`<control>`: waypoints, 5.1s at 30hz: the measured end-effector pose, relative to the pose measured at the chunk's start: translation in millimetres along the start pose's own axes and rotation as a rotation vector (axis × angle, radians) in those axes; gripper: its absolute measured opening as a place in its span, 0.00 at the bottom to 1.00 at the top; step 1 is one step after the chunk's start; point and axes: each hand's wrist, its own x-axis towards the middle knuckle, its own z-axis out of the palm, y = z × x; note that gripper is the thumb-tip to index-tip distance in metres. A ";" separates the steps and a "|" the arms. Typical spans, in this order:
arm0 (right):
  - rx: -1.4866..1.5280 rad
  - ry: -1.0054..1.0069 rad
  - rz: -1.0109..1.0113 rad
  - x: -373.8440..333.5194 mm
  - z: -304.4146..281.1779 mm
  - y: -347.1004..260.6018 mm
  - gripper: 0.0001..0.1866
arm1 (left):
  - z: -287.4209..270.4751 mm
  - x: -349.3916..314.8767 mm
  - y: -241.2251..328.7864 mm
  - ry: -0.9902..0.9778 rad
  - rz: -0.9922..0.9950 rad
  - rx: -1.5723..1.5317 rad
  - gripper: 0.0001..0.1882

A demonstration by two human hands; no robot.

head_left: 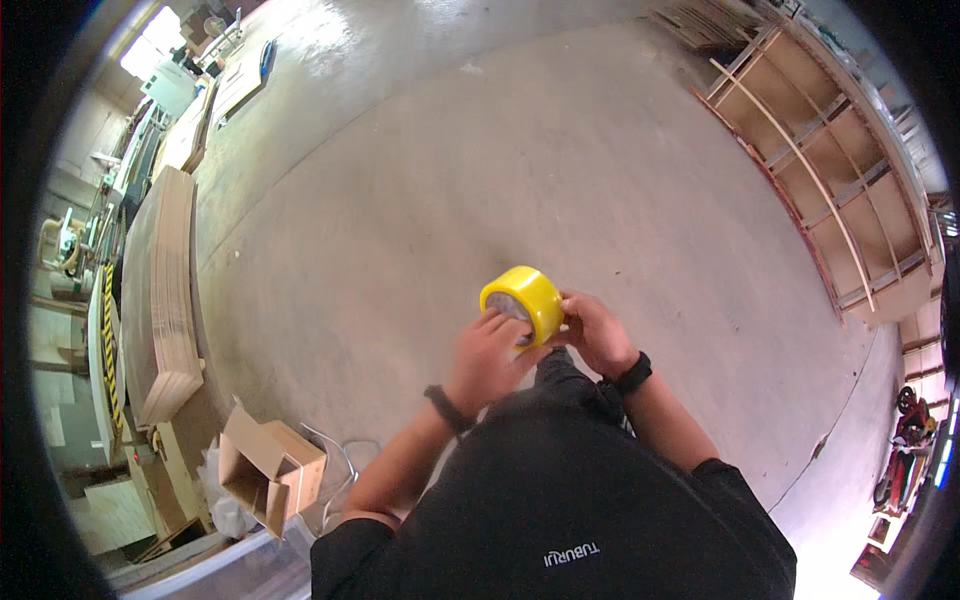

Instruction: The user prepares rolls of wood veneer for a furniture manufacturing machine, including taping the end of a roll and loading it onto a circular feed tray.

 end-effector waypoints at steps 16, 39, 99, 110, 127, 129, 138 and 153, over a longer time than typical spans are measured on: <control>-0.280 -0.353 0.087 440.0 -17.4 -249.2 0.20 | -49.3 335.0 -283.0 0.323 -0.240 0.045 0.14; -0.381 -0.368 0.027 1101.5 44.6 -442.2 0.23 | -240.6 764.8 -793.3 0.238 -0.264 0.218 0.13; -1.095 -0.429 -0.707 2846.8 517.2 -975.9 0.06 | -998.7 1750.1 -2182.8 0.027 -0.629 -0.187 0.18; -1.167 -0.407 -0.742 3165.6 560.0 -1055.2 0.08 | -1092.2 1940.7 -2426.6 0.003 -0.712 -0.141 0.18; -1.384 -0.668 -0.752 3675.2 682.8 -1173.0 0.06 | -1257.7 2177.6 -2845.0 0.046 -0.755 -0.100 0.25; -1.350 -0.586 -0.723 3736.2 703.3 -1204.6 0.07 | -1297.4 2229.5 -2895.5 0.027 -0.721 -0.118 0.24; -1.117 -0.368 -0.541 4008.4 737.2 -1270.2 0.08 | -1404.3 2407.0 -3137.2 -0.175 -0.649 0.073 0.25; -1.199 -0.767 -0.637 4515.7 899.1 -1414.9 0.05 | -1599.6 2678.8 -3492.8 0.164 -0.885 0.067 0.28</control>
